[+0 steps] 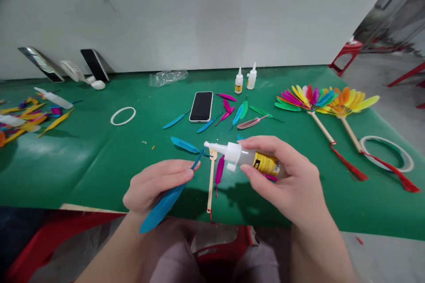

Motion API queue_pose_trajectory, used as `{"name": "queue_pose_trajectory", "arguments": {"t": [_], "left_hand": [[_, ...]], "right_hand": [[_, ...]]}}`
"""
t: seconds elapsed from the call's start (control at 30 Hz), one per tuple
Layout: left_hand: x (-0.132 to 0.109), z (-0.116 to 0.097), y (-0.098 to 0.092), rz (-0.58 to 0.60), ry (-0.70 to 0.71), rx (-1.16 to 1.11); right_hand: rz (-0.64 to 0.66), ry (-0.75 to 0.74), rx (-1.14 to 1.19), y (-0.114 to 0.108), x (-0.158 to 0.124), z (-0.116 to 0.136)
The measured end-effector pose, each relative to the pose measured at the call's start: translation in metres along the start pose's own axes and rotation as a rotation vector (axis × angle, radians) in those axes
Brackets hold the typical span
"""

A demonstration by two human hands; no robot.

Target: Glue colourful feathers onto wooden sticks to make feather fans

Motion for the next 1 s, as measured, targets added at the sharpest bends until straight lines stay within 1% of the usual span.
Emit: {"name": "queue_pose_trajectory", "arguments": {"t": [0.1, 0.3, 0.5, 0.77, 0.9, 1.0], "left_hand": [[0.0, 0.0, 0.0, -0.011, 0.006, 0.003], [0.001, 0.0, 0.0, -0.015, -0.009, -0.005], [0.001, 0.001, -0.001, -0.036, -0.03, -0.02], [0.0, 0.003, -0.002, -0.044, -0.072, -0.067], [-0.002, 0.006, -0.004, -0.077, -0.1, -0.062], [-0.001, 0.005, -0.004, -0.078, -0.093, -0.057]], "right_hand": [[0.017, 0.009, 0.005, 0.003, 0.0, -0.001], [-0.037, 0.028, 0.061, -0.003, 0.002, -0.004], [-0.024, 0.035, 0.027, 0.0, 0.003, -0.005], [-0.009, 0.095, 0.069, 0.002, 0.003, -0.015], [0.002, 0.12, 0.133, 0.005, 0.003, -0.016], [0.002, 0.119, 0.101, 0.005, 0.003, -0.017]]}}
Point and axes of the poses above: each hand's wrist, its own x-axis towards the middle knuckle, its own y-axis out of the palm, z = x × y, the point moved 10 cm from there along x, towards the middle knuckle, and after that the axes turned 14 degrees about -z, right-handed, at the moved point
